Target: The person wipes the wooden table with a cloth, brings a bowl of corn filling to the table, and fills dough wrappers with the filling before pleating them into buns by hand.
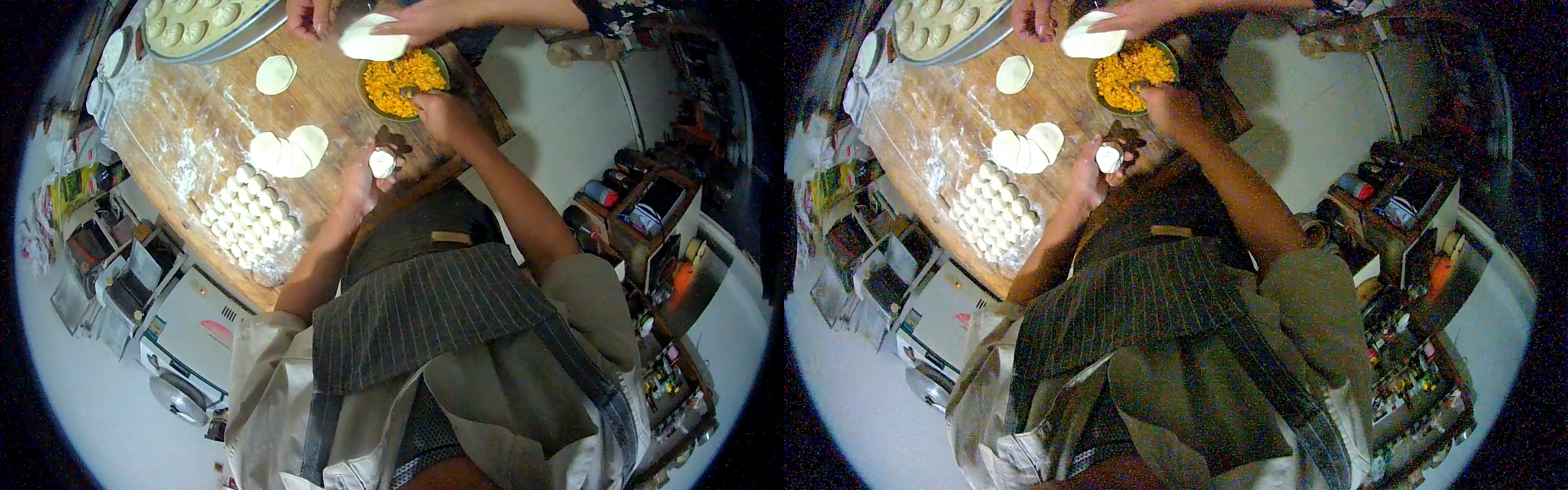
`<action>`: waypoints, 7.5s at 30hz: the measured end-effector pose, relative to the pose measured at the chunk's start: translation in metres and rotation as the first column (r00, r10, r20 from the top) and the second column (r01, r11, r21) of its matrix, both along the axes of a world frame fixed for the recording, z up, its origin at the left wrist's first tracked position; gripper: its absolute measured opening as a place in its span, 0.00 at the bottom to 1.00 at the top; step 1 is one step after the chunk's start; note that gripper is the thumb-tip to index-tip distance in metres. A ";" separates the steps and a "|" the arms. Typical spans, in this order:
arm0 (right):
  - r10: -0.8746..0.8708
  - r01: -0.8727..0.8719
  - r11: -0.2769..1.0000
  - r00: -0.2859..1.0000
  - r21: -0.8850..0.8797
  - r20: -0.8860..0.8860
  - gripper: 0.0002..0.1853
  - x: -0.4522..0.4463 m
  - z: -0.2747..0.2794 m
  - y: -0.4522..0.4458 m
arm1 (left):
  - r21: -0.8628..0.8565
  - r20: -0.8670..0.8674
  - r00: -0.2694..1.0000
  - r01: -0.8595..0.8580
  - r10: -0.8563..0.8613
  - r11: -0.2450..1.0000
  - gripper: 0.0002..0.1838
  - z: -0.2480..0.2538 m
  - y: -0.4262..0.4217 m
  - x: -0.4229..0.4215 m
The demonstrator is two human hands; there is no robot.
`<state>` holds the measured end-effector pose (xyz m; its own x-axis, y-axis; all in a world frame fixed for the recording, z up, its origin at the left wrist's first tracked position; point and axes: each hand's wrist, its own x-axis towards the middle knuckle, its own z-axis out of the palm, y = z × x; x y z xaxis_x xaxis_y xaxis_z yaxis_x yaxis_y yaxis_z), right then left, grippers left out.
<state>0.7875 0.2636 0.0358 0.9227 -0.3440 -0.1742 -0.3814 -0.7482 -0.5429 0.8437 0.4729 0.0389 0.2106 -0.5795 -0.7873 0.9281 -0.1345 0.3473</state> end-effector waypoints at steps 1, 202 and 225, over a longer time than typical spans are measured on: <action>0.019 -0.019 1.000 1.000 -0.007 -0.013 0.07 0.000 0.000 -0.001 | -0.001 -0.003 1.000 -0.001 0.001 1.000 0.25 0.001 0.000 0.000; -0.481 0.501 0.761 0.862 0.412 -0.160 0.09 -0.049 -0.042 -0.021 | -0.171 0.009 0.962 -0.266 0.271 0.949 0.14 -0.016 -0.043 0.050; -0.086 0.233 0.869 0.940 -0.436 0.331 0.18 -0.047 0.048 0.049 | -0.174 -0.026 0.939 -0.342 0.343 0.923 0.22 0.013 -0.088 0.043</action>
